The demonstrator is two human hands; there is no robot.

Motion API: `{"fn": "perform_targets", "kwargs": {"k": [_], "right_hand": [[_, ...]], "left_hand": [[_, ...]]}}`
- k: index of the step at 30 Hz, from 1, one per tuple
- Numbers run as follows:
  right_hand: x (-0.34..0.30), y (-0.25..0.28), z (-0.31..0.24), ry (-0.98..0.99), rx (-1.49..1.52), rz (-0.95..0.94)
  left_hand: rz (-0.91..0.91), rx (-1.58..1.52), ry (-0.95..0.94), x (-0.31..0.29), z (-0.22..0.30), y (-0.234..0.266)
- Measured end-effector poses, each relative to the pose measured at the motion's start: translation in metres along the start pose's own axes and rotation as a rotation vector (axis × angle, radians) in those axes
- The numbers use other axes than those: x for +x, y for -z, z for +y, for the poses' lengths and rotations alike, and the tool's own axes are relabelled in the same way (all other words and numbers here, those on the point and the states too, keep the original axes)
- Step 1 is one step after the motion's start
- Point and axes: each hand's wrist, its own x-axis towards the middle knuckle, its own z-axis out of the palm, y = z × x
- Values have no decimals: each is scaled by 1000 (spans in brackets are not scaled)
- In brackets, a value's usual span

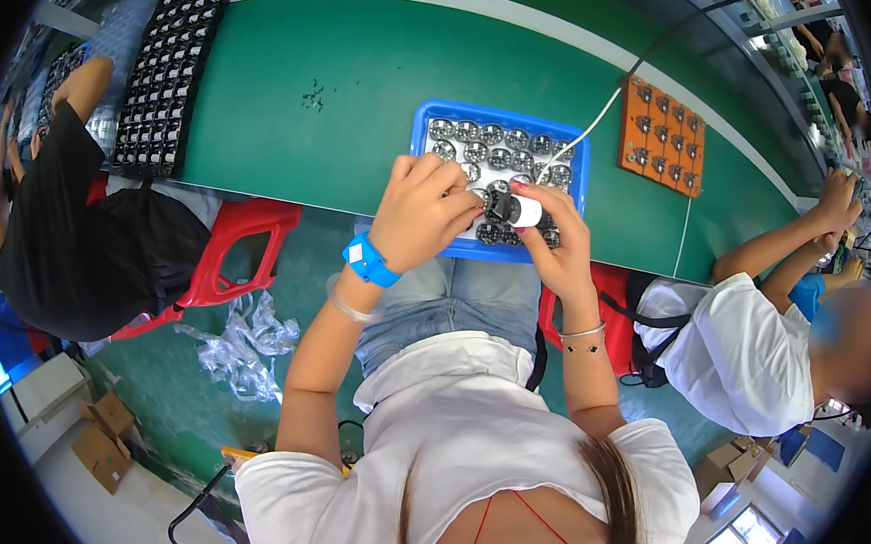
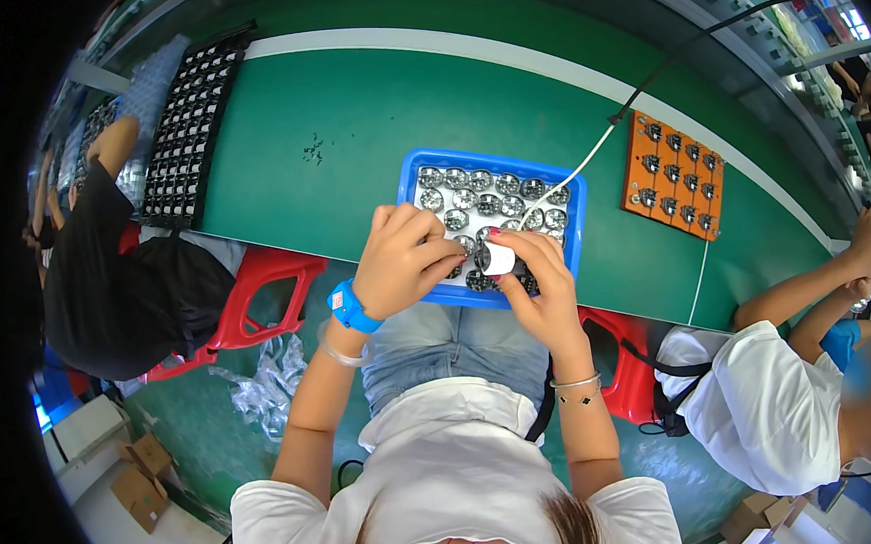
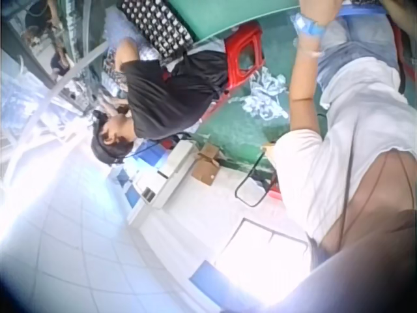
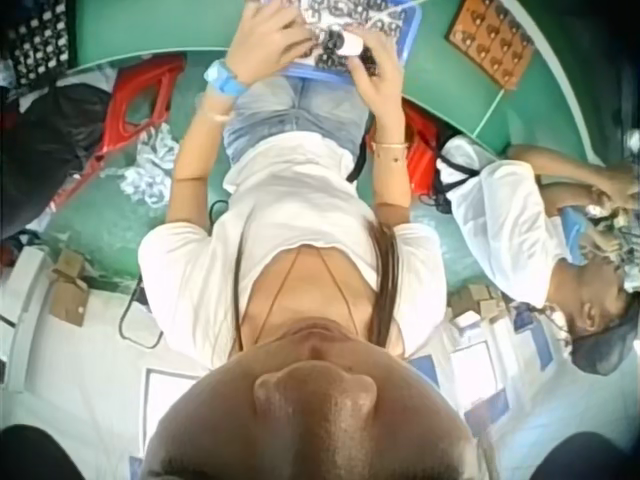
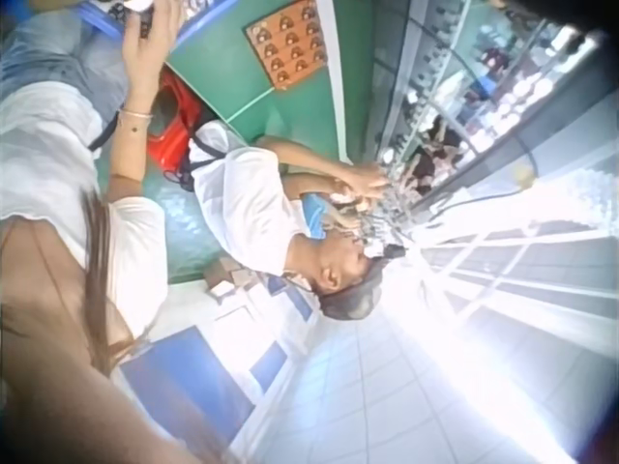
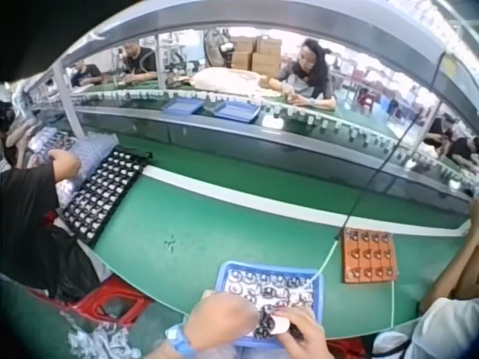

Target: Scanning small electronic components with a handheld device and sorting them into trays.

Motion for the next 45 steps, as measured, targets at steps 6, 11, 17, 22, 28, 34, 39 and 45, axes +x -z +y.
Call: {"fn": "perform_targets", "kwargs": {"k": [6,11,17,22,28,34,39,45], "right_hand": [[-6,-6,5,-54,91,28],[-13,-8,6,-190,479,309],[-22,0,7,-156,348,115],[-24,-2,2,-49,44,-7],[-19,-4,-7,20,6,-36],[-26,-7,-1,-54,107,-23],[-36,-16,0,-274,550,247],[-30,-5,4,-241,519,332]], "left_hand": [[-8,-43,22,2,3,2],[-59,50,-5,0,-7,0],[-82,-1,35,-4,0,11],[-174,44,-8,-20,-1,7],[-71,-36,33,-21,10,11],[-54,-39,35,-23,8,9],[-70,-57,24,-19,8,11],[-48,-77,65,-23,6,12]]}}
